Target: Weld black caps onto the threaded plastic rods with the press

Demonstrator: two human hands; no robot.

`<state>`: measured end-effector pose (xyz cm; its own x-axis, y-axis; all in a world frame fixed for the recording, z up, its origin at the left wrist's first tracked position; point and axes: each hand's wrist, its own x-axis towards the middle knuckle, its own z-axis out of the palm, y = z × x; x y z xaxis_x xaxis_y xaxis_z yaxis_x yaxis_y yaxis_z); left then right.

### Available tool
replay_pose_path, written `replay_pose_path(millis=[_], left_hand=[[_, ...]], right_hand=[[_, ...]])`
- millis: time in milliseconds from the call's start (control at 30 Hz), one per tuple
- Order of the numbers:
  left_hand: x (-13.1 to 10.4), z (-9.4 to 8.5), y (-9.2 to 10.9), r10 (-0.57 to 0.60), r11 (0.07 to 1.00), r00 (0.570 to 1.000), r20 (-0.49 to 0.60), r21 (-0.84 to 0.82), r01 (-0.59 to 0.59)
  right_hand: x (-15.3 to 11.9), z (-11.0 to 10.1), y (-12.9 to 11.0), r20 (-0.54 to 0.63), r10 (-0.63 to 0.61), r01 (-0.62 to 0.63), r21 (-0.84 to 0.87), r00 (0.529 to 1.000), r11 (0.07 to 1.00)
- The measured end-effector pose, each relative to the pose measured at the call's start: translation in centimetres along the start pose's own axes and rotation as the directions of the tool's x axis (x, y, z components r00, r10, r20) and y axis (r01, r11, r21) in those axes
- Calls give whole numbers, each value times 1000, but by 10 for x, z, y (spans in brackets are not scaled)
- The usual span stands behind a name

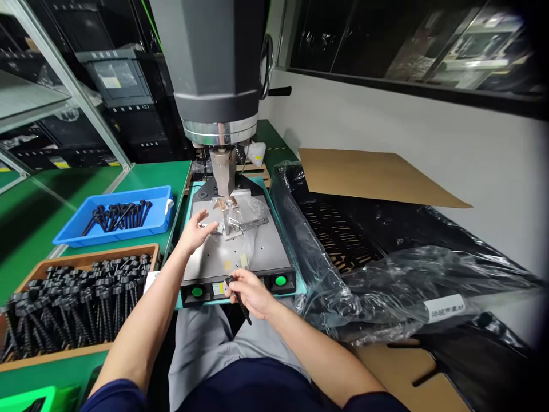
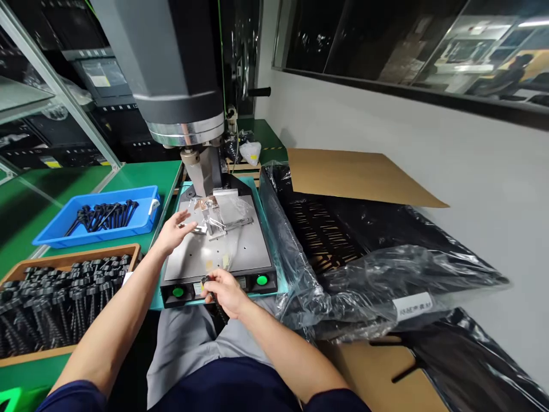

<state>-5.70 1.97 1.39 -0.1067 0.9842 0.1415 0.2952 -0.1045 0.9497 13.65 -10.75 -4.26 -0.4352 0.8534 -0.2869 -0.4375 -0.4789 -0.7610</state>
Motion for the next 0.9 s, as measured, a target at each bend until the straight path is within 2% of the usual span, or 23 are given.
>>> replay_pose_path(millis=[100,233,333,433,500,567,600,667,733,833,900], left_hand=[[5,1,5,-132,985,982,138,-93,145],[-12,1,22,-270,925,921,281,-189,329],[-24,2,36,-296,871,871,392,-263,414],[-30,8,44,-278,810,842,462,-359,464],[-31,12,46,-280,772,838,468,-409,486],[-32,16,46,-288,743,845,452,-452,494],[-32,18,45,-287,730,850,441,-475,492],[-32,20,44,-273,711,867,417,-520,474],[-31,22,44,-260,703,883,390,-551,450],[-30,24,42,-263,697,900,348,-576,426],[-28,27,42,-270,689,904,331,-590,421]], right_hand=[[8,7,7,30,32,-32,8,999,999],[21,13,20,91,90,-94,47,992,994],[36,20,29,190,150,-172,103,970,980],[57,31,31,282,119,-190,241,952,952],[72,37,27,273,10,-110,355,962,928],[85,40,17,173,-153,68,418,973,906],[91,40,11,99,-246,187,407,964,894],[101,35,-4,-48,-431,427,268,901,863],[107,26,-21,-138,-586,594,16,798,805],[114,13,-46,-142,-738,664,-349,659,661],[118,8,-61,-104,-826,670,-533,554,517]])
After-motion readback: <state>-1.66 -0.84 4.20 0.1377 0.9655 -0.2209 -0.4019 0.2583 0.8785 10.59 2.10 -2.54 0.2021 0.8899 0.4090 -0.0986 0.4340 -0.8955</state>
